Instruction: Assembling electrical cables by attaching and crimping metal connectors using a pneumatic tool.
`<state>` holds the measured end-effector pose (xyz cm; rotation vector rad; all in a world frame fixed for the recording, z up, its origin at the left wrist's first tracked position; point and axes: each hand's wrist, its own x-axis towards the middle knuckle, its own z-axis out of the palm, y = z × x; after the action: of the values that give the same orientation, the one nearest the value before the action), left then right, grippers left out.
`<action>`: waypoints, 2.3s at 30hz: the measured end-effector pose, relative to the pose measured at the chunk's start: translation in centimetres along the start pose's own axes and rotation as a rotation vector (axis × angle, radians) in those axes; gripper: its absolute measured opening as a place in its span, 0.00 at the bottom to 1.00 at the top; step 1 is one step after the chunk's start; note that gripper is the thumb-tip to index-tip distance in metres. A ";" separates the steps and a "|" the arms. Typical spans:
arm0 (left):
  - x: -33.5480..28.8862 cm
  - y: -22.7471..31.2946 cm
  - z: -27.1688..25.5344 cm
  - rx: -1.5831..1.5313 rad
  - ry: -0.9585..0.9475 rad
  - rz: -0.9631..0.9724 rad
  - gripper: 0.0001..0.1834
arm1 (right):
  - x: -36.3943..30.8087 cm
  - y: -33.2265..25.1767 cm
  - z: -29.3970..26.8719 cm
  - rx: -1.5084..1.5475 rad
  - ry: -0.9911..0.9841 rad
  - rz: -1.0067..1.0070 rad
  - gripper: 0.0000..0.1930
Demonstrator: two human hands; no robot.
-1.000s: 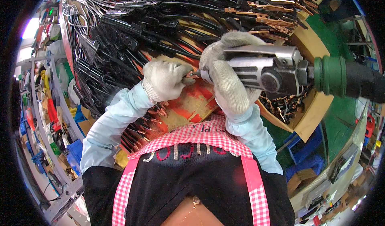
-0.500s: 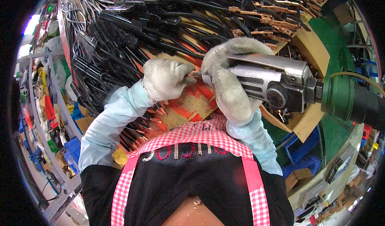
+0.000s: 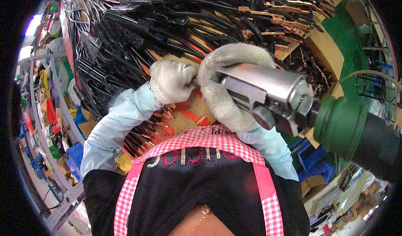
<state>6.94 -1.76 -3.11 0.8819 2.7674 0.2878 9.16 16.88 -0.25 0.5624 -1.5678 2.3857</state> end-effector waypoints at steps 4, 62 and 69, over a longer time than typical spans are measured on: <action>-0.1 0.2 -0.2 -0.028 0.022 0.006 0.10 | 0.5 0.5 0.2 0.048 -0.078 -0.082 0.19; 4.2 2.3 1.2 -0.284 0.466 0.146 0.11 | -20.8 -2.6 -30.5 -1.558 0.857 1.157 0.31; 7.3 0.1 3.3 -0.051 0.673 0.419 0.29 | -9.9 4.3 -26.8 -1.857 -0.147 0.776 0.21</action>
<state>2.07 2.96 -7.31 1.5944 3.0906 0.8625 11.34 39.87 -17.57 -0.3718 -3.2918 0.1421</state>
